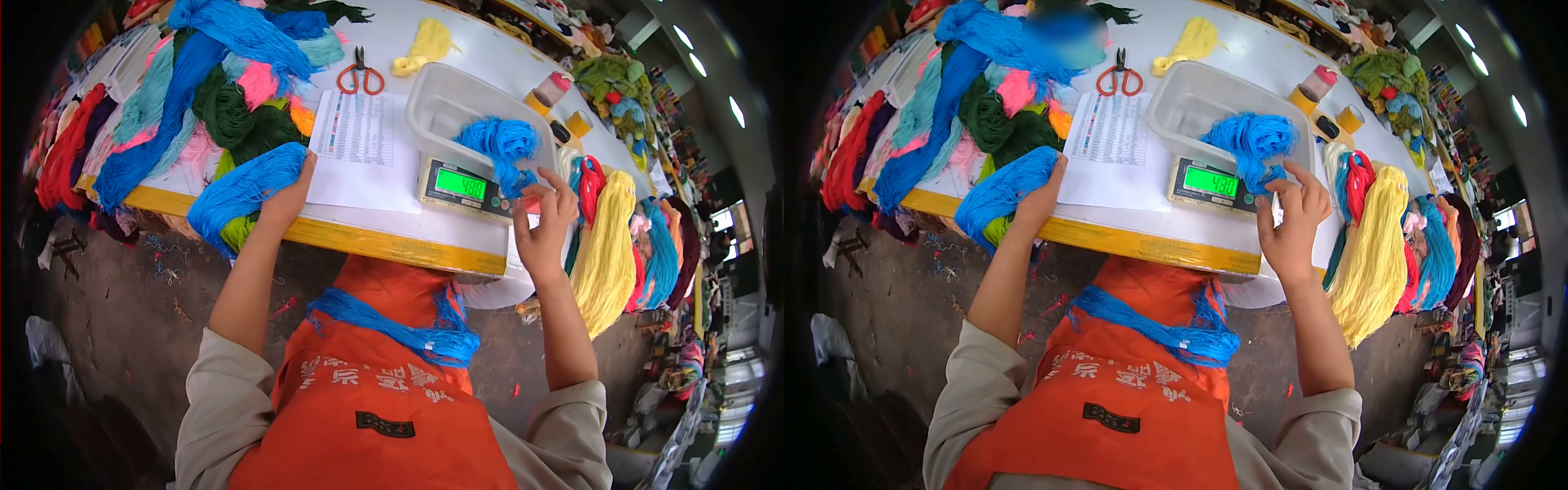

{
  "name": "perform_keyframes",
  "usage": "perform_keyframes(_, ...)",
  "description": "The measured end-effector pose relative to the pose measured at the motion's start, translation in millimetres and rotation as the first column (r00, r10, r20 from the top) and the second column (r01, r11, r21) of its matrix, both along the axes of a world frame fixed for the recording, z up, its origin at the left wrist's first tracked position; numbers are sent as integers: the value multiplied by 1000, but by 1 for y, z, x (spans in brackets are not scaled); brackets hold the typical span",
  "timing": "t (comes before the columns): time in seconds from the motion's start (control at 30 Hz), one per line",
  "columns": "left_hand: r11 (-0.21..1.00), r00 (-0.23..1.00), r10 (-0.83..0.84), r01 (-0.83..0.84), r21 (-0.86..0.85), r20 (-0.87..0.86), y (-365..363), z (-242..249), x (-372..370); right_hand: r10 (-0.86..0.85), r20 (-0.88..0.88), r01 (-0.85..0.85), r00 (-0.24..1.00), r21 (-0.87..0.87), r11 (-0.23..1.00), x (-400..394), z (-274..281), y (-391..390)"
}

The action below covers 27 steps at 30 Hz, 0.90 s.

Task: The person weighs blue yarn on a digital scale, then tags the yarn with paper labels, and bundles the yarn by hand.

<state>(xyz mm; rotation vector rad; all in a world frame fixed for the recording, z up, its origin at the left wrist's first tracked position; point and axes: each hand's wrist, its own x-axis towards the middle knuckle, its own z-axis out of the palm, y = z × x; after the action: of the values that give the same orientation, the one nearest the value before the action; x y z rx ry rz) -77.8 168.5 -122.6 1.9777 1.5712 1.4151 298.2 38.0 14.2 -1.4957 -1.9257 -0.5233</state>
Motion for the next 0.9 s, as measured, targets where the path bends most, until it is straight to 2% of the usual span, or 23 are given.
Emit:
perform_keyframes(0.2, 1000, 1000, -17, 18, -22, 17, -2, 6, 1, -59, 64, 60, 996, -20, 998, 1, -5, -2)
perform_keyframes(0.37, 999, 998, -33, 33, 8, 51, -2, 7, 3, -93, 258, 113, 962, -64, 992, -13, -1, 11)
perform_keyframes(0.5, 999, 999, -23, 22, 28, 37, -6, 13, 4, -77, 225, 103, 971, -106, 989, -11, 1, 15)
perform_keyframes(0.7, 999, 999, -28, 27, 22, 35, -4, 9, 2, -69, 41, 65, 997, 83, 994, -8, 8, -16)
perform_keyframes(0.9, 999, 998, -38, 36, 37, 49, -7, 13, 4, -113, 50, 110, 992, 58, 992, 0, 8, -25)
